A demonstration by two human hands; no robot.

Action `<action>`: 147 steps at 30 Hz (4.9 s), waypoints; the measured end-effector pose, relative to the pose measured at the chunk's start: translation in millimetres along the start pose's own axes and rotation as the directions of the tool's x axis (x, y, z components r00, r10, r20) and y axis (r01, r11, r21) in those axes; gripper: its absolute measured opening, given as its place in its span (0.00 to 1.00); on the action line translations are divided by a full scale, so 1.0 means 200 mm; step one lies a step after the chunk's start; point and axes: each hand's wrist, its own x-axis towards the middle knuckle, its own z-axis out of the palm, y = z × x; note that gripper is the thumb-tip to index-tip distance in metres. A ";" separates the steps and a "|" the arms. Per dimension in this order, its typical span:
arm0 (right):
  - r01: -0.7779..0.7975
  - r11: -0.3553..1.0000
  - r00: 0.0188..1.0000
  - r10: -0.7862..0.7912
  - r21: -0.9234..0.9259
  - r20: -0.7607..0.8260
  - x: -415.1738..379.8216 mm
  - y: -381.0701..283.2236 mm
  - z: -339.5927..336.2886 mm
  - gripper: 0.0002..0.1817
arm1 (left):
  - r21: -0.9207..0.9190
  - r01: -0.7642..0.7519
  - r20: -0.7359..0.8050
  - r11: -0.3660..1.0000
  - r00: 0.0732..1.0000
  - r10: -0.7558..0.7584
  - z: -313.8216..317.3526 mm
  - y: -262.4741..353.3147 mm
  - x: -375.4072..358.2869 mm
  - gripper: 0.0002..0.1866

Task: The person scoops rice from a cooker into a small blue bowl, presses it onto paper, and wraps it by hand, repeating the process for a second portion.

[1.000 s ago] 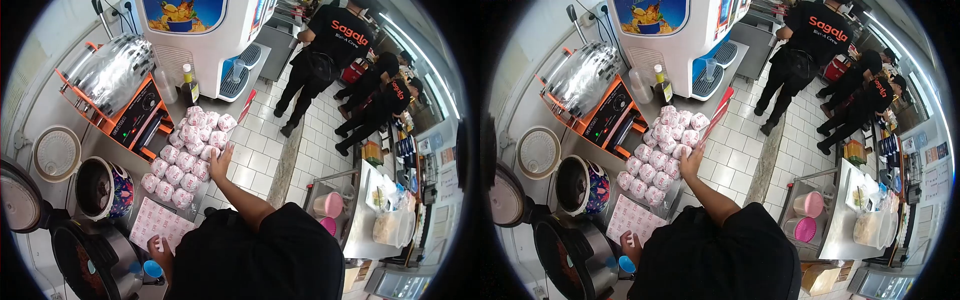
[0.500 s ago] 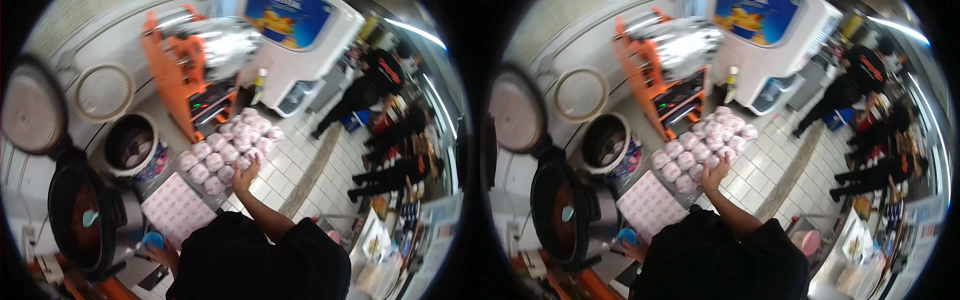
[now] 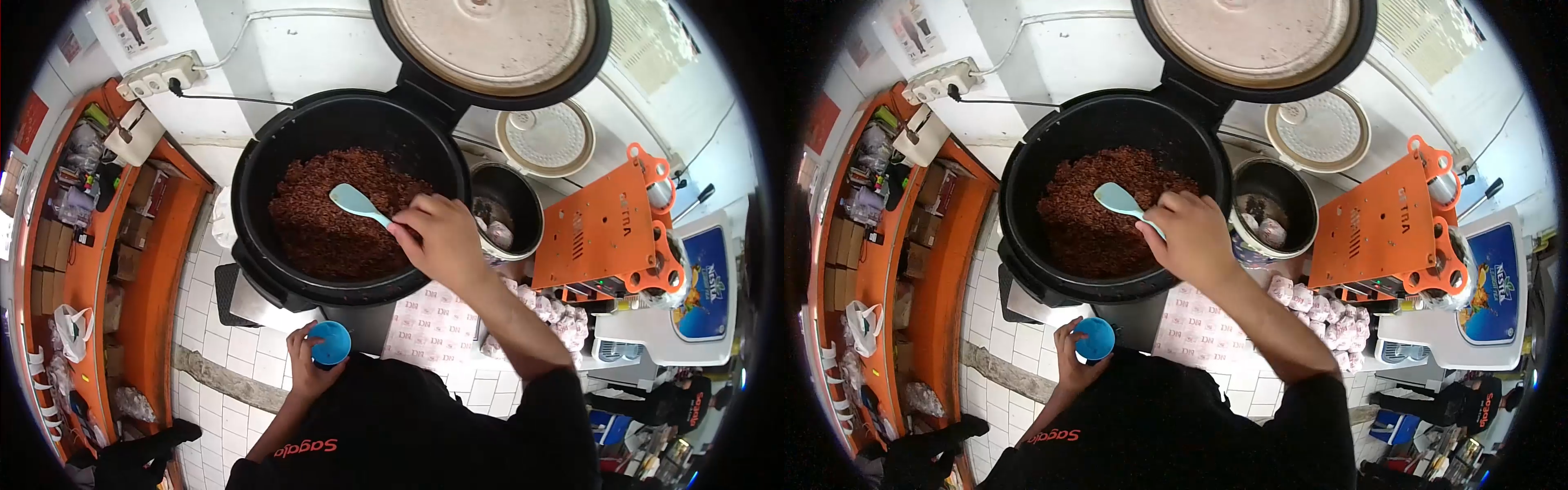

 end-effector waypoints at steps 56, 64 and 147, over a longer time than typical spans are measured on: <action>-0.135 0.969 0.714 0.238 -0.205 0.658 0.59 0.03 0.24 0.11 | -0.556 -0.034 -0.510 0.831 0.803 -0.308 -0.46 -0.19 1.01 0.57; -0.390 0.901 0.604 0.096 0.188 0.791 0.46 0.08 0.90 0.17 | -0.574 -0.022 -0.472 0.818 0.826 -0.309 -0.46 -0.17 1.03 0.59; -0.224 0.943 0.964 0.177 0.248 0.198 0.44 -0.52 0.16 0.09 | -0.869 0.192 0.051 0.455 0.951 -0.304 -0.46 0.26 1.45 0.36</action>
